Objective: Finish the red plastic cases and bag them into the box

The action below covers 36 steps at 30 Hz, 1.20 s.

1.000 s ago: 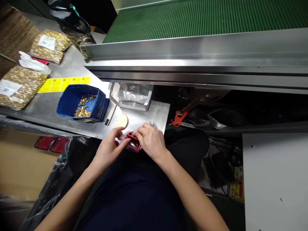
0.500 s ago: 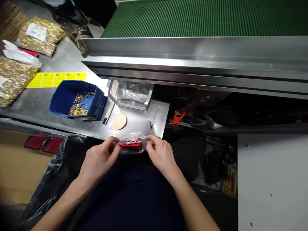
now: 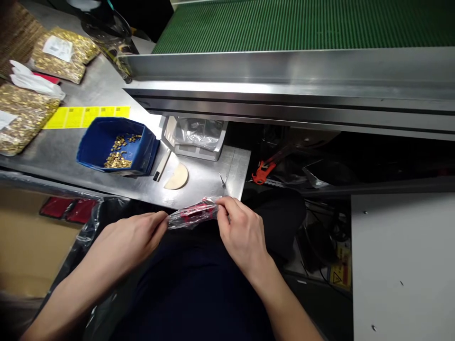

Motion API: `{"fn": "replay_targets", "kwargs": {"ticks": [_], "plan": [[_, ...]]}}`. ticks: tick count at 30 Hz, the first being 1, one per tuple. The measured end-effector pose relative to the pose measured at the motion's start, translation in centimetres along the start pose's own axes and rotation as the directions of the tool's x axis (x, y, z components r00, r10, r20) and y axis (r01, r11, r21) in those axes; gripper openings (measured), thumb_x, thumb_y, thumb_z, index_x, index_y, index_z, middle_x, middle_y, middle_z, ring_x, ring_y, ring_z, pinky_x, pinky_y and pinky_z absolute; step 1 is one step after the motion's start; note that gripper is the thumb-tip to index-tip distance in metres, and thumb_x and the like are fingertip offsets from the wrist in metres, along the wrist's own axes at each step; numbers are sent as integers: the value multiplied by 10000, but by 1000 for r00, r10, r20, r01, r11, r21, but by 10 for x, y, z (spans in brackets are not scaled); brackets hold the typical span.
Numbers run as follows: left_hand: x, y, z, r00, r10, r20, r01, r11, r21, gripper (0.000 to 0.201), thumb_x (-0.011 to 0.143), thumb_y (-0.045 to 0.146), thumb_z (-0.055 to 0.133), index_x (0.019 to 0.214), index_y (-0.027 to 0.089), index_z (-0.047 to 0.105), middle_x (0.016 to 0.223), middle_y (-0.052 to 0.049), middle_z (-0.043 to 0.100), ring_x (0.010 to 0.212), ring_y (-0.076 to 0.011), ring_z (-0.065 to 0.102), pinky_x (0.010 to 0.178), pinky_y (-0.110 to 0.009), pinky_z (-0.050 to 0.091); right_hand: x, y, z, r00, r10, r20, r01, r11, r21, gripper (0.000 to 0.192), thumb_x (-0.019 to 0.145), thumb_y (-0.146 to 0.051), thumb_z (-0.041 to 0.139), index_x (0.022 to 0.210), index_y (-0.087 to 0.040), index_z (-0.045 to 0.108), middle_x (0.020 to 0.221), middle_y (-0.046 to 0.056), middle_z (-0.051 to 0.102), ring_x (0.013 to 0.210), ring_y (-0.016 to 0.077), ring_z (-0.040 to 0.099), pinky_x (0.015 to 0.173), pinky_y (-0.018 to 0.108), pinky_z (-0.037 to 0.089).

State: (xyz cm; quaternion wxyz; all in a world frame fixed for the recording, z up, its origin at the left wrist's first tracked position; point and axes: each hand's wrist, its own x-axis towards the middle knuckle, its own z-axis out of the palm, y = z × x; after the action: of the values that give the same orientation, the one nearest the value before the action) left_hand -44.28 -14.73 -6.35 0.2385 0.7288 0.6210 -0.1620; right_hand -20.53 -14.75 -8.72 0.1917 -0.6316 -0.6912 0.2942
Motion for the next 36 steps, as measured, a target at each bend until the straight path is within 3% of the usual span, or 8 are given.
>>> {"fn": "replay_targets", "kwargs": {"ticks": [6,11,17,20,24,29,33,36], "plan": [[-6,-5,-10,997,16,-80,-31,981,-192,344,990,374,389,683,231,448,635,-13,612,589,-212,592,571,-322,259,-7,1,-16,1000,-26,0,26,999,24,174,1009,-182,561,1084,-254,701,1018,-21,759,893,169,714,786,265,477],[-5,-19,-2,998,50,29,-39,953,-301,357,991,410,418,690,232,491,646,6,600,618,-202,575,594,-323,277,-7,1,-22,994,-45,96,35,994,101,192,1001,-164,549,1061,-238,716,964,-9,752,852,168,702,774,267,483],[0,-22,0,993,120,-5,-106,850,-517,375,1029,449,430,738,230,519,700,35,597,648,-167,575,614,-297,340,-5,4,-18,991,80,110,-106,962,252,160,977,-217,595,997,-275,743,895,-35,751,785,154,694,708,262,483],[9,-15,7,983,169,-69,-174,758,-629,368,1037,452,452,764,223,546,792,24,584,728,-164,583,678,-278,403,-2,17,-7,964,172,203,-247,861,445,126,962,-299,631,985,-249,743,883,-6,763,782,172,716,709,266,531],[19,-3,26,961,211,-180,-274,627,-729,394,1040,422,478,733,205,596,927,-20,593,870,-182,614,797,-286,477,2,28,13,936,254,243,-349,597,722,216,930,-394,687,982,-186,715,890,51,780,803,189,744,768,289,591],[29,11,49,850,304,-430,-522,595,-611,200,1023,276,556,1075,272,750,1529,-56,496,1423,-279,443,1183,-432,367,-2,21,27,946,207,248,-323,576,751,210,943,-379,685,1026,-192,734,962,55,787,832,177,745,798,278,589],[42,15,67,725,449,-523,-687,528,-499,312,995,156,584,1270,264,687,1463,-82,611,1437,-270,453,1190,-480,399,-1,20,32,955,157,250,-290,661,692,188,951,-357,668,994,-197,758,907,35,766,797,173,713,754,268,565],[50,17,80,705,403,-584,-707,467,-531,305,956,122,629,1211,264,717,1314,-80,711,1297,-258,588,1131,-473,459,2,24,30,952,131,277,-293,653,699,186,955,-344,657,983,-187,753,870,31,748,790,171,701,755,273,560]]}}
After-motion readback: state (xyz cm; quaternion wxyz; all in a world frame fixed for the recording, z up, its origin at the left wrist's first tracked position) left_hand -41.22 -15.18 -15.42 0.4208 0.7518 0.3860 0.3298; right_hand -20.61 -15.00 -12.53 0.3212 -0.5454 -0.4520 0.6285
